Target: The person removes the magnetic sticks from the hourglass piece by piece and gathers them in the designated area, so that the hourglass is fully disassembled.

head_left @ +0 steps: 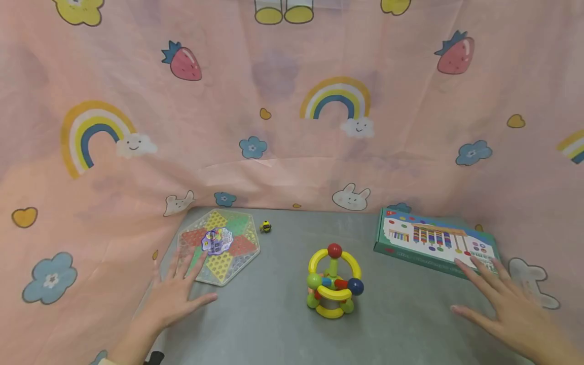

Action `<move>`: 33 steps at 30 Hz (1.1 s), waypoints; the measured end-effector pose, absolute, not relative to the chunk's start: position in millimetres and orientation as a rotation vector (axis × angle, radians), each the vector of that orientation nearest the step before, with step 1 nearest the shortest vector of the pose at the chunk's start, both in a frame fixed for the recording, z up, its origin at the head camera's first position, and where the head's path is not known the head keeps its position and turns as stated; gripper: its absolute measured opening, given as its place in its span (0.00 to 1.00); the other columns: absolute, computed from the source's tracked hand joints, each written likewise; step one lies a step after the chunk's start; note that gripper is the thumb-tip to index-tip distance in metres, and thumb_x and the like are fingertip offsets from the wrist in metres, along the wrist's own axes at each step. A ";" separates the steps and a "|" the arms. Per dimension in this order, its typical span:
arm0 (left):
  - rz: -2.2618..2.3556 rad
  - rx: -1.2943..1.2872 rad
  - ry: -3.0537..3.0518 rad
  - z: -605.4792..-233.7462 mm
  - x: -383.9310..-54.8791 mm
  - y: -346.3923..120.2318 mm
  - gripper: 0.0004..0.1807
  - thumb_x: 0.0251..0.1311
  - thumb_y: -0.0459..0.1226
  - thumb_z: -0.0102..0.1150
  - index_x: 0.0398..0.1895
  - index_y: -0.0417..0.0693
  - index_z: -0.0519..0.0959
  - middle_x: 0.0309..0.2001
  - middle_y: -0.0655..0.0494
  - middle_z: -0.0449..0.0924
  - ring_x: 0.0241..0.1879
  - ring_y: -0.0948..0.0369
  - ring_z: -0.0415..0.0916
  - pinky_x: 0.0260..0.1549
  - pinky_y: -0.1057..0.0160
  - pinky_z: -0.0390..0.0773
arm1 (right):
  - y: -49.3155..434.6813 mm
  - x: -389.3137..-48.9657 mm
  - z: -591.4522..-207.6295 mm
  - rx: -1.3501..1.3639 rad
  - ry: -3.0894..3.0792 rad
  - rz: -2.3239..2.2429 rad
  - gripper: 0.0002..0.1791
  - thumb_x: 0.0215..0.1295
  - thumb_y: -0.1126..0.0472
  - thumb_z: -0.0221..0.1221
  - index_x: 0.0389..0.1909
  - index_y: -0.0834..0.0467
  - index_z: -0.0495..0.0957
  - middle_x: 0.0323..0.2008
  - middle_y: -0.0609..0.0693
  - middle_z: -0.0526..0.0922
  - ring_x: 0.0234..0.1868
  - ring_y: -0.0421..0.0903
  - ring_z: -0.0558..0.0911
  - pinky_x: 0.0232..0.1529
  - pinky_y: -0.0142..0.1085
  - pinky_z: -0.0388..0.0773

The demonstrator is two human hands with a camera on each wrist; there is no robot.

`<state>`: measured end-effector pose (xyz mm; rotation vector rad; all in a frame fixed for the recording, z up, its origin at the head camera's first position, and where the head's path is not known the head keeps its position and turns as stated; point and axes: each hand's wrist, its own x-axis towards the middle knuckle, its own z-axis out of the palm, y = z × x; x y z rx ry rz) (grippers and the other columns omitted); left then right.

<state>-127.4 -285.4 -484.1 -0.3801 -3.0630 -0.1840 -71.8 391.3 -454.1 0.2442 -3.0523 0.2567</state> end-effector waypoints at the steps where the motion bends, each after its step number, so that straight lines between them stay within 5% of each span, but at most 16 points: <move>1: -0.202 -0.398 -3.058 -485.4 -128.1 -280.4 0.56 0.57 0.73 0.51 0.82 0.66 0.39 0.81 0.43 0.43 0.80 0.41 0.27 0.65 0.22 0.25 | 388.1 -72.5 -452.5 0.268 -3.024 0.320 0.55 0.62 0.36 0.64 0.82 0.41 0.42 0.80 0.63 0.42 0.78 0.69 0.30 0.60 0.79 0.23; 6: -0.343 -0.456 -3.031 -490.9 -130.0 -254.0 0.54 0.59 0.70 0.54 0.82 0.63 0.45 0.81 0.44 0.47 0.79 0.37 0.35 0.66 0.21 0.34 | 365.9 -76.8 -444.4 0.270 -2.967 0.496 0.50 0.62 0.39 0.67 0.80 0.42 0.51 0.76 0.63 0.60 0.72 0.72 0.60 0.51 0.77 0.61; 13: -0.815 -0.600 -3.043 -504.6 -132.1 -202.5 0.49 0.65 0.60 0.57 0.82 0.54 0.49 0.81 0.49 0.43 0.80 0.42 0.35 0.70 0.28 0.42 | 338.4 -81.6 -441.9 0.203 -2.943 0.688 0.48 0.65 0.42 0.65 0.80 0.42 0.51 0.67 0.67 0.71 0.55 0.72 0.77 0.41 0.68 0.73; 16: -1.113 -0.680 -3.013 -506.5 -131.4 -179.2 0.47 0.67 0.56 0.58 0.82 0.56 0.47 0.82 0.51 0.41 0.80 0.45 0.36 0.73 0.34 0.46 | 326.2 -85.2 -447.2 0.248 -2.841 0.756 0.43 0.64 0.48 0.68 0.78 0.43 0.59 0.60 0.63 0.78 0.51 0.58 0.81 0.44 0.50 0.81; 19: -1.421 -0.757 -2.926 -504.6 -131.0 -155.4 0.45 0.69 0.52 0.58 0.82 0.57 0.47 0.82 0.51 0.43 0.80 0.46 0.43 0.71 0.39 0.58 | 313.5 -89.0 -453.1 0.311 -2.745 0.815 0.37 0.63 0.53 0.69 0.73 0.46 0.67 0.56 0.56 0.82 0.52 0.34 0.80 0.45 0.28 0.79; 22: -1.648 -0.825 -2.833 -500.3 -131.9 -130.2 0.49 0.66 0.51 0.64 0.82 0.60 0.44 0.81 0.53 0.48 0.78 0.49 0.52 0.67 0.45 0.69 | 301.7 -93.7 -456.6 0.362 -2.736 0.938 0.35 0.65 0.54 0.68 0.72 0.45 0.69 0.59 0.54 0.82 0.53 0.20 0.73 0.45 0.26 0.79; 27: -1.859 -0.875 -2.759 -494.7 -135.7 -92.0 0.60 0.57 0.53 0.72 0.82 0.64 0.38 0.80 0.56 0.53 0.76 0.54 0.57 0.67 0.47 0.69 | 284.7 -107.6 -461.6 0.465 -2.737 1.543 0.35 0.71 0.57 0.62 0.76 0.44 0.62 0.70 0.55 0.73 0.60 0.24 0.74 0.50 0.32 0.82; 33: -2.104 -0.719 -2.602 -498.0 -139.4 -64.7 0.49 0.62 0.49 0.69 0.80 0.53 0.51 0.75 0.51 0.64 0.71 0.53 0.67 0.65 0.46 0.71 | 263.9 -127.9 -474.1 0.532 -2.575 1.990 0.32 0.74 0.63 0.56 0.77 0.50 0.61 0.73 0.55 0.68 0.66 0.31 0.74 0.54 0.32 0.80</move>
